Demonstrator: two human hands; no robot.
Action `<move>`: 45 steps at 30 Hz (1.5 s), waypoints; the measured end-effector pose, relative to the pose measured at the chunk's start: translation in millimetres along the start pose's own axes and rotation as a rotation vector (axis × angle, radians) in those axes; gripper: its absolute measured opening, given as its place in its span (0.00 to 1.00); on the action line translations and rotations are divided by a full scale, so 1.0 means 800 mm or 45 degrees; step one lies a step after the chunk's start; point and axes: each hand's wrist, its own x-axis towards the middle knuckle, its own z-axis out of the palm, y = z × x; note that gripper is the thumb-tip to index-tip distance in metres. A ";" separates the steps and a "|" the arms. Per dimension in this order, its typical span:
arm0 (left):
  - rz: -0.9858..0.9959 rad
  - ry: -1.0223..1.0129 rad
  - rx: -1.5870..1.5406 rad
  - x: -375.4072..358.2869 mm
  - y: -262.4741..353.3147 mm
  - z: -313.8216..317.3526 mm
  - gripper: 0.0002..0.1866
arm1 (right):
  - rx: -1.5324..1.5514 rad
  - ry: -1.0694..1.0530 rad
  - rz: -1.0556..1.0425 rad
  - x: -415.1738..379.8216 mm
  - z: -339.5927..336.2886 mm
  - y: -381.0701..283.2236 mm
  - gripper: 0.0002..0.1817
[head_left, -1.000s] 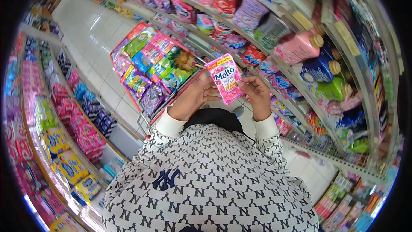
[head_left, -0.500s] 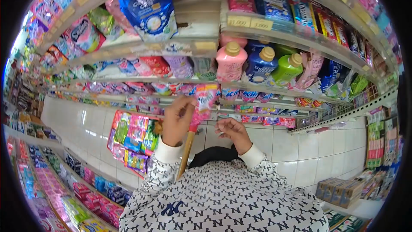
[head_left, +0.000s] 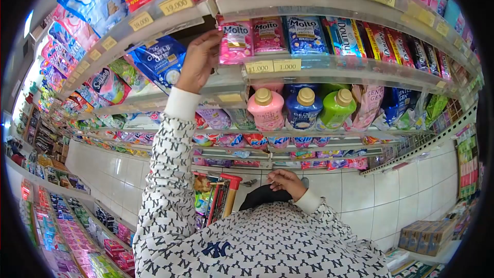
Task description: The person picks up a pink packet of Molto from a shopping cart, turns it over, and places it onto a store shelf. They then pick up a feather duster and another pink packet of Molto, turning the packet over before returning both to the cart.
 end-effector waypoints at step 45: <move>0.679 -0.406 1.628 0.012 -0.008 0.026 0.29 | 0.048 0.099 0.048 0.030 -0.048 -0.054 0.16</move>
